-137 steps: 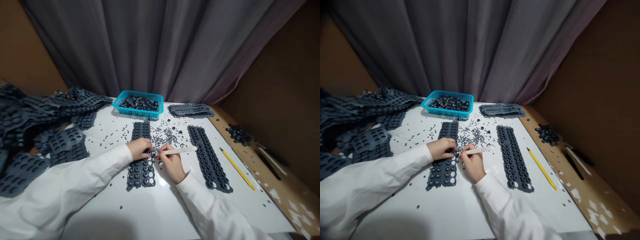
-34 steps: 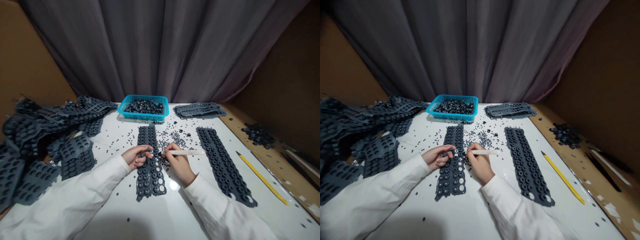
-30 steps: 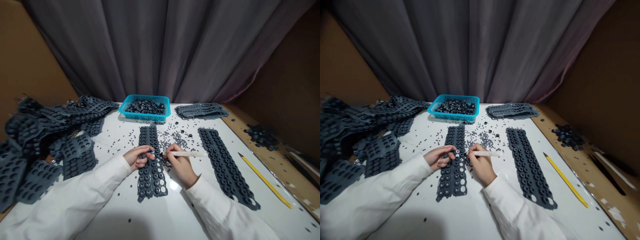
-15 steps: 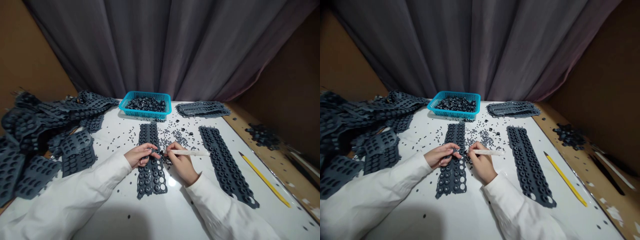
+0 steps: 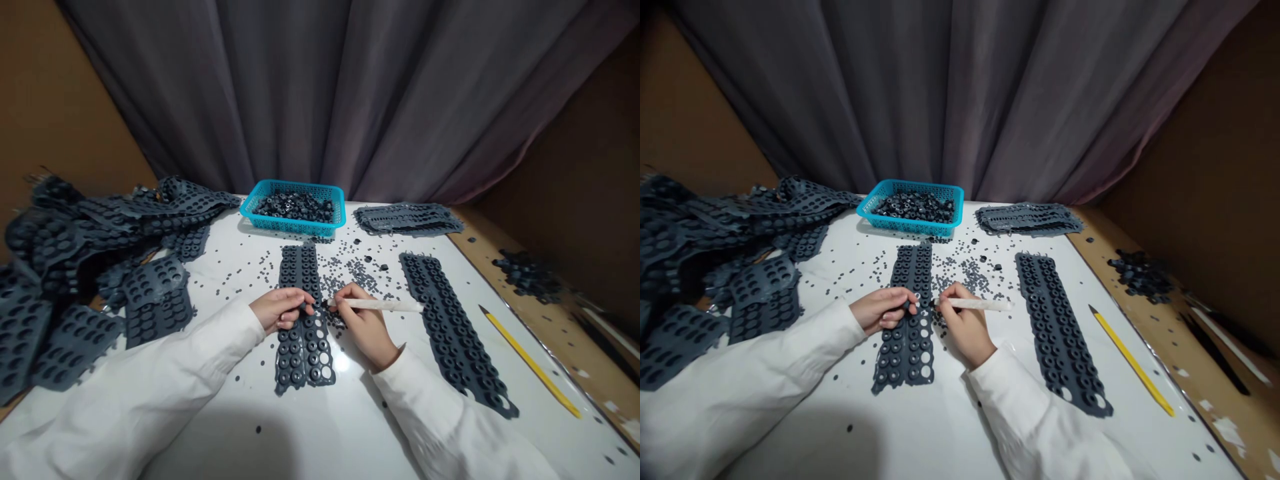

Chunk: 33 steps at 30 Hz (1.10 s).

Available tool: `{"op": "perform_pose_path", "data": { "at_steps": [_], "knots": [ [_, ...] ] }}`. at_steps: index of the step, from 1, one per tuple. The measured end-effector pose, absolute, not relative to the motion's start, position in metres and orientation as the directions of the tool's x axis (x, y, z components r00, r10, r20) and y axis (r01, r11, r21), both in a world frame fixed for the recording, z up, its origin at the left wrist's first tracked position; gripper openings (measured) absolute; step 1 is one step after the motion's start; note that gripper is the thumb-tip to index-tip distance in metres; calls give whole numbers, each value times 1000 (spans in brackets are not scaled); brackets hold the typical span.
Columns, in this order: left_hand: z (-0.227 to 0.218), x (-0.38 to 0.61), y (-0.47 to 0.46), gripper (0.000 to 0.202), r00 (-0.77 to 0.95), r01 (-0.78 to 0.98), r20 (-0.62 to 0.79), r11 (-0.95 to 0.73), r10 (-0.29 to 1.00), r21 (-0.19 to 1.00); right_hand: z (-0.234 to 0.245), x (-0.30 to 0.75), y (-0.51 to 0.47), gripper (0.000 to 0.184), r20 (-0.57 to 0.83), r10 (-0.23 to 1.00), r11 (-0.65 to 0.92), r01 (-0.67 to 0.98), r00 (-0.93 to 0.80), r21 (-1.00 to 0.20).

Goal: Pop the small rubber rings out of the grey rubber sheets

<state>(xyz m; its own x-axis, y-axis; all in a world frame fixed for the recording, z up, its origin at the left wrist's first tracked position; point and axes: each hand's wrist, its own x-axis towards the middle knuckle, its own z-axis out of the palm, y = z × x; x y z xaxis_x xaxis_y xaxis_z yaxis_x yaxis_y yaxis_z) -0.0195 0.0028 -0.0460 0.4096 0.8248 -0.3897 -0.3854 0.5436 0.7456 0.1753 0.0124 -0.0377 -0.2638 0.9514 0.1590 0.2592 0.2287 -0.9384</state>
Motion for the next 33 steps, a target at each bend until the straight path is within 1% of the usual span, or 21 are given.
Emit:
{"op": "perform_pose_path", "data": {
  "at_steps": [5, 13, 20, 33],
  "knots": [
    [-43, -20, 4, 22, 413, -430, -414, 574, 811, 697, -39, 175, 12, 8, 152, 950, 222, 246, -273, -943],
    [-43, -20, 4, 17, 434, -431, -409, 584, 803, 689, -40, 175, 13, 7, 153, 949, 222, 238, -276, -946],
    [-43, -21, 3, 30, 453, -398, -410, 591, 791, 701, -40, 176, 13, 8, 143, 949, 219, 263, -281, -940],
    [-40, -20, 2, 33, 446, -393, -408, 584, 797, 710, -39, 175, 13, 9, 145, 949, 219, 255, -281, -942]
  ]
}}
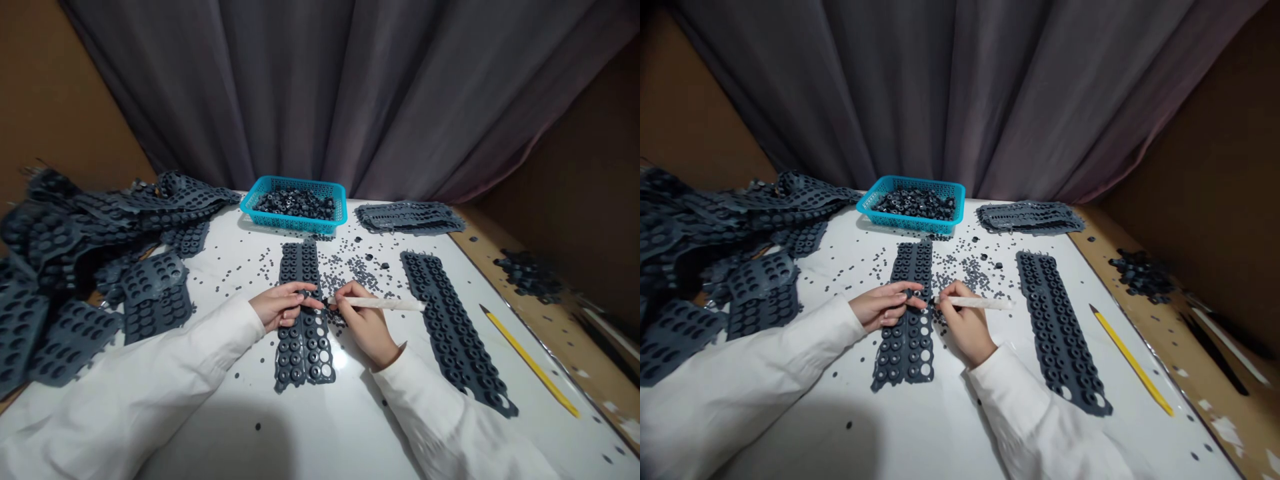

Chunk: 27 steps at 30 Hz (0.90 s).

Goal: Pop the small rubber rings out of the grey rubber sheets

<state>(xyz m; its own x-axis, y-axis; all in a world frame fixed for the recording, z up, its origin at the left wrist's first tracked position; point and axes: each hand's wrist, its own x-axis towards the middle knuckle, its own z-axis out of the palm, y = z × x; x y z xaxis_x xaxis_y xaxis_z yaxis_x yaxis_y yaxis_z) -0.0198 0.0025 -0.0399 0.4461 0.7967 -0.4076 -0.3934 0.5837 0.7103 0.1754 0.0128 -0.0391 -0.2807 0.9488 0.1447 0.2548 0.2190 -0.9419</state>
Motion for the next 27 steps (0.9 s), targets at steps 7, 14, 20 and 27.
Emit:
{"op": "perform_pose_path", "data": {
  "at_steps": [7, 14, 20, 27],
  "knots": [
    [-39, -19, 2, 16, 404, -392, -427, 575, 809, 718, -41, 176, 13, 10, 184, 952, 237, 213, -243, -948],
    [-25, -12, -3, 23, 369, -344, -423, 544, 828, 765, -30, 164, -1, 12, 259, 936, 278, 50, -236, -959],
    [-4, 7, -20, 30, 391, -349, -393, 529, 832, 773, -22, 153, -15, 28, 311, 924, 317, -11, -223, -948],
    [0, 11, -26, 27, 383, -403, -403, 543, 831, 736, -21, 156, -14, 33, 387, 911, 388, -22, -143, -921]
  ]
}}
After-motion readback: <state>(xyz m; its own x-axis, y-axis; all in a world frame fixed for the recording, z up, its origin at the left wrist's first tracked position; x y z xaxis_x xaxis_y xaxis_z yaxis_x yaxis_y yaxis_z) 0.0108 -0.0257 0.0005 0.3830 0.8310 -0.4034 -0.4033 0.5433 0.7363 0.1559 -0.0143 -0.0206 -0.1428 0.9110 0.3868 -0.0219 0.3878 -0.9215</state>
